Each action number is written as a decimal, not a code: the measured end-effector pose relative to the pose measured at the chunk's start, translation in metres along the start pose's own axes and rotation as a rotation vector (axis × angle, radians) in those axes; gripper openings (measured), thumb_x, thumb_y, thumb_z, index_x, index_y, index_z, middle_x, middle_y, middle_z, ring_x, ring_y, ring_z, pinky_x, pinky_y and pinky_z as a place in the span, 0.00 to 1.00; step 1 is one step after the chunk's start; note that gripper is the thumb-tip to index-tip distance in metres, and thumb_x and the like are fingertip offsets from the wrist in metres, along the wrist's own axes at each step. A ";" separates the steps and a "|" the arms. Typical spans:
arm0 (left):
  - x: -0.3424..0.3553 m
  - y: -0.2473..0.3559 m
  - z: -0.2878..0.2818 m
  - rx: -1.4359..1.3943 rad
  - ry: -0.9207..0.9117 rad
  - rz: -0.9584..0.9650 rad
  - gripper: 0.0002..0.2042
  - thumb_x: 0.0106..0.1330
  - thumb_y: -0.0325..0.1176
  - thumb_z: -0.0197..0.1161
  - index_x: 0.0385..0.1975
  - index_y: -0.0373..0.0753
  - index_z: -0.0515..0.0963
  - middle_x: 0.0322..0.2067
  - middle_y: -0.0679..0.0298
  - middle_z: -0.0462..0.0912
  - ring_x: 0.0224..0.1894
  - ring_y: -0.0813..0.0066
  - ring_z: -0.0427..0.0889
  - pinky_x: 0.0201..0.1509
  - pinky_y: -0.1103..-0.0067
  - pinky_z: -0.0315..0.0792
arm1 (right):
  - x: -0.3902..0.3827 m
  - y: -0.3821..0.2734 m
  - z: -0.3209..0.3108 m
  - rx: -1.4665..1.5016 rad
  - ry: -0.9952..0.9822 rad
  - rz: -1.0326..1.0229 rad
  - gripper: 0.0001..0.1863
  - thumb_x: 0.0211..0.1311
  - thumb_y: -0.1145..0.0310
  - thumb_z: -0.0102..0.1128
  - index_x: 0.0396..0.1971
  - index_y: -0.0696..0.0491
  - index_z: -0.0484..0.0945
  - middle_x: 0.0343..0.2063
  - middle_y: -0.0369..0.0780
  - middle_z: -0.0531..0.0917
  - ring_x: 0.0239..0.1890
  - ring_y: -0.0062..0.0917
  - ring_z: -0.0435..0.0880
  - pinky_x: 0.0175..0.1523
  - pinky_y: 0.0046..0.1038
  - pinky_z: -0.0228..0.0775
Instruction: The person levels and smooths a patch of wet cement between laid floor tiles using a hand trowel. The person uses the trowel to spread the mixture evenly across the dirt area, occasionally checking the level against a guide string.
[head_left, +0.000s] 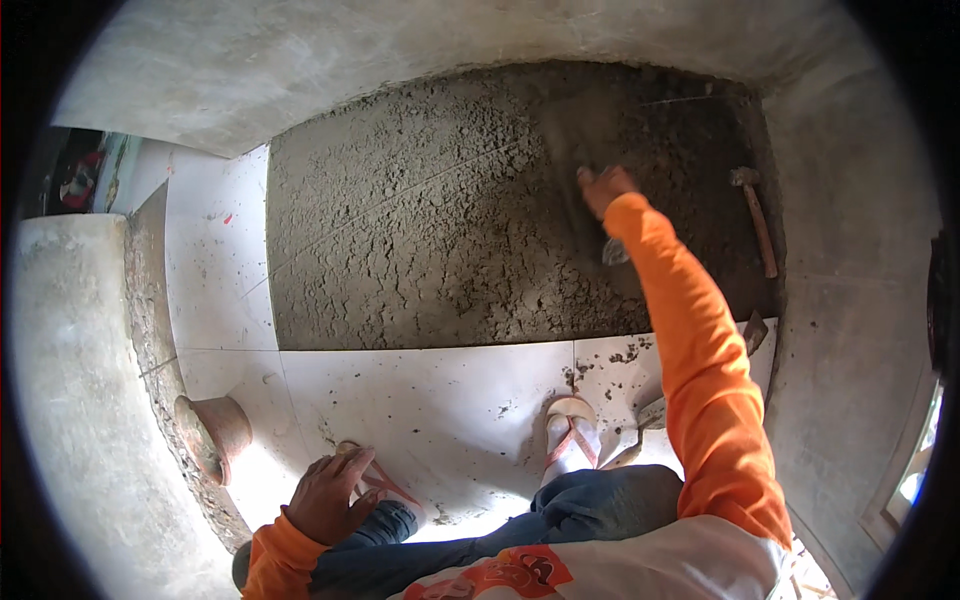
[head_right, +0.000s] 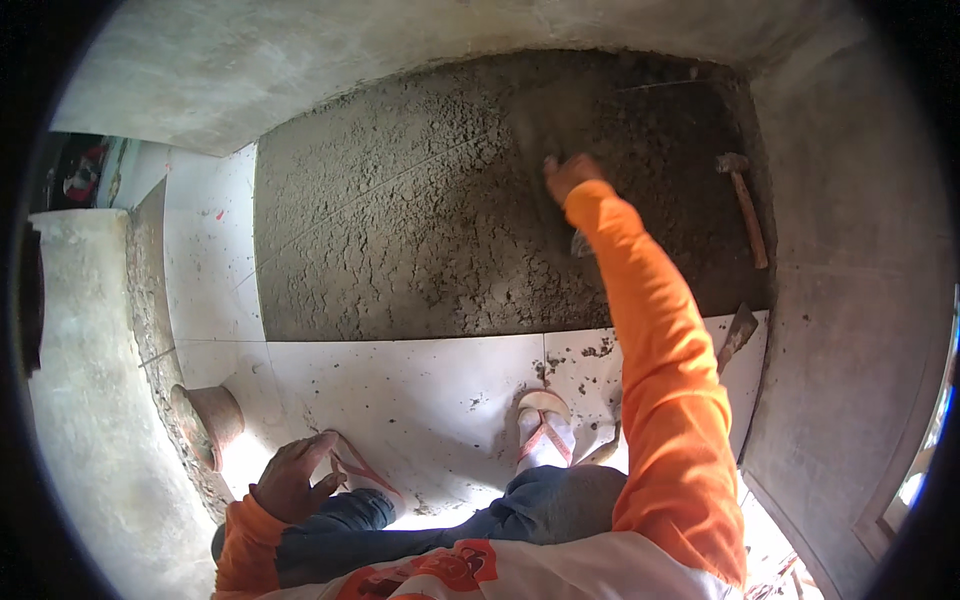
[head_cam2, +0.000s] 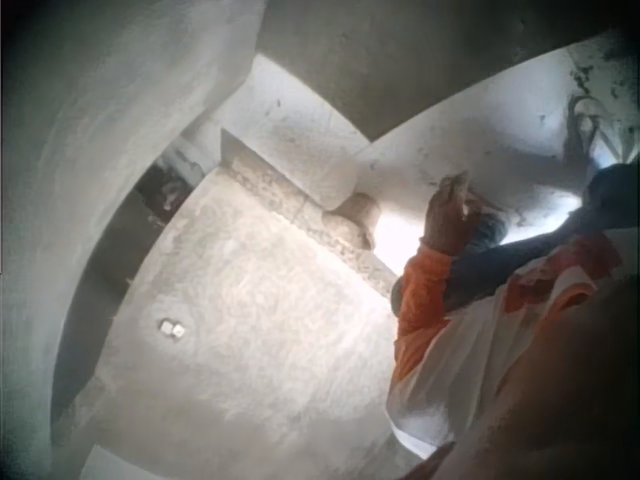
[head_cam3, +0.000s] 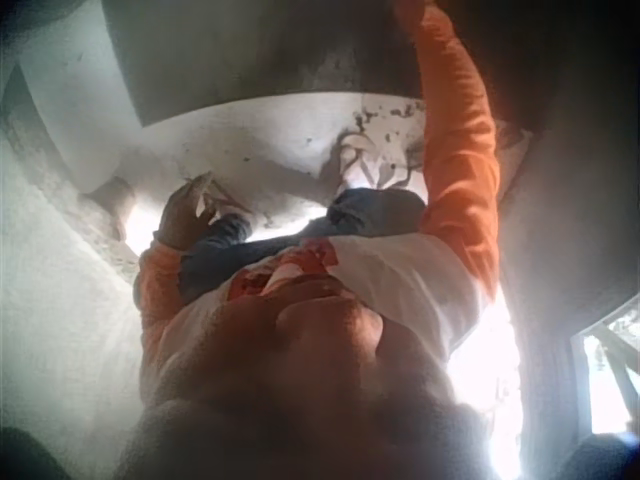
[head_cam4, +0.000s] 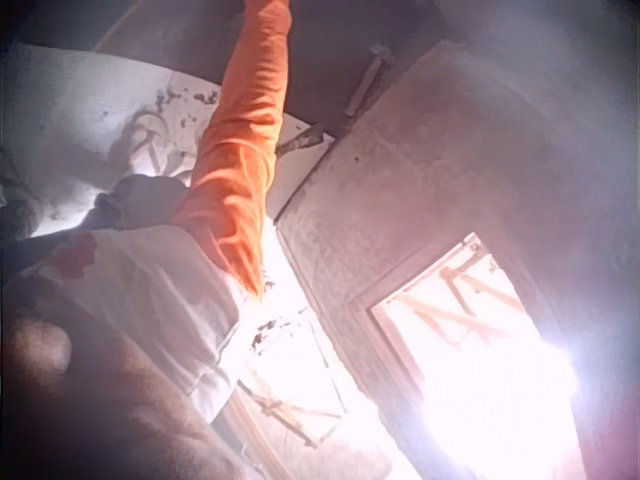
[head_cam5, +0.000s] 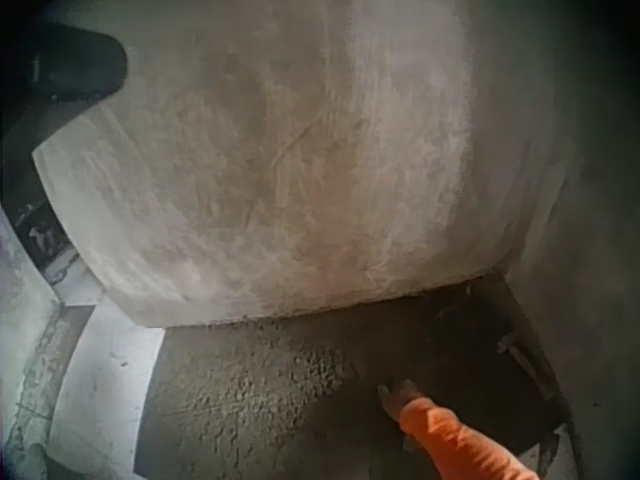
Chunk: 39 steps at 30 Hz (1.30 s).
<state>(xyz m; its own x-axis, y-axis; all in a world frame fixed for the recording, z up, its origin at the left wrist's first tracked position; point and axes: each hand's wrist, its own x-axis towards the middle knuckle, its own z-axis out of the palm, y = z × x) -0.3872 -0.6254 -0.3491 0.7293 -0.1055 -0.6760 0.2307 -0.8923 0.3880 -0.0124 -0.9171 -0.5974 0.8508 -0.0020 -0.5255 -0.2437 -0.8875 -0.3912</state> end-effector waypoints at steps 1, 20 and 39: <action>0.003 -0.002 0.000 0.015 0.010 0.043 0.25 0.56 0.39 0.60 0.51 0.31 0.67 0.49 0.48 0.72 0.50 0.51 0.72 0.54 0.66 0.65 | -0.015 -0.008 0.017 -0.054 0.073 -0.024 0.31 0.56 0.46 0.50 0.42 0.64 0.74 0.39 0.54 0.79 0.45 0.43 0.78 0.51 0.37 0.70; 0.015 -0.011 0.006 -0.004 0.009 0.056 0.25 0.59 0.42 0.58 0.51 0.33 0.66 0.48 0.50 0.73 0.48 0.53 0.73 0.53 0.66 0.66 | 0.022 -0.102 0.068 0.113 -0.040 -0.005 0.34 0.54 0.45 0.52 0.46 0.63 0.68 0.43 0.53 0.77 0.45 0.39 0.78 0.50 0.35 0.69; 0.008 -0.008 -0.005 0.011 -0.002 0.173 0.25 0.58 0.42 0.59 0.52 0.34 0.66 0.48 0.53 0.73 0.49 0.57 0.73 0.54 0.67 0.67 | -0.010 -0.032 0.020 0.175 0.119 -0.026 0.33 0.56 0.45 0.51 0.41 0.66 0.74 0.36 0.59 0.78 0.46 0.46 0.77 0.49 0.36 0.69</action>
<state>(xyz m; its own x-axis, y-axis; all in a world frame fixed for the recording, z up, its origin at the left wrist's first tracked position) -0.3799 -0.6172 -0.3545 0.7563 -0.2587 -0.6009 0.0944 -0.8657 0.4915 -0.0227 -0.8797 -0.5947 0.9044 -0.0442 -0.4244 -0.2893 -0.7946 -0.5337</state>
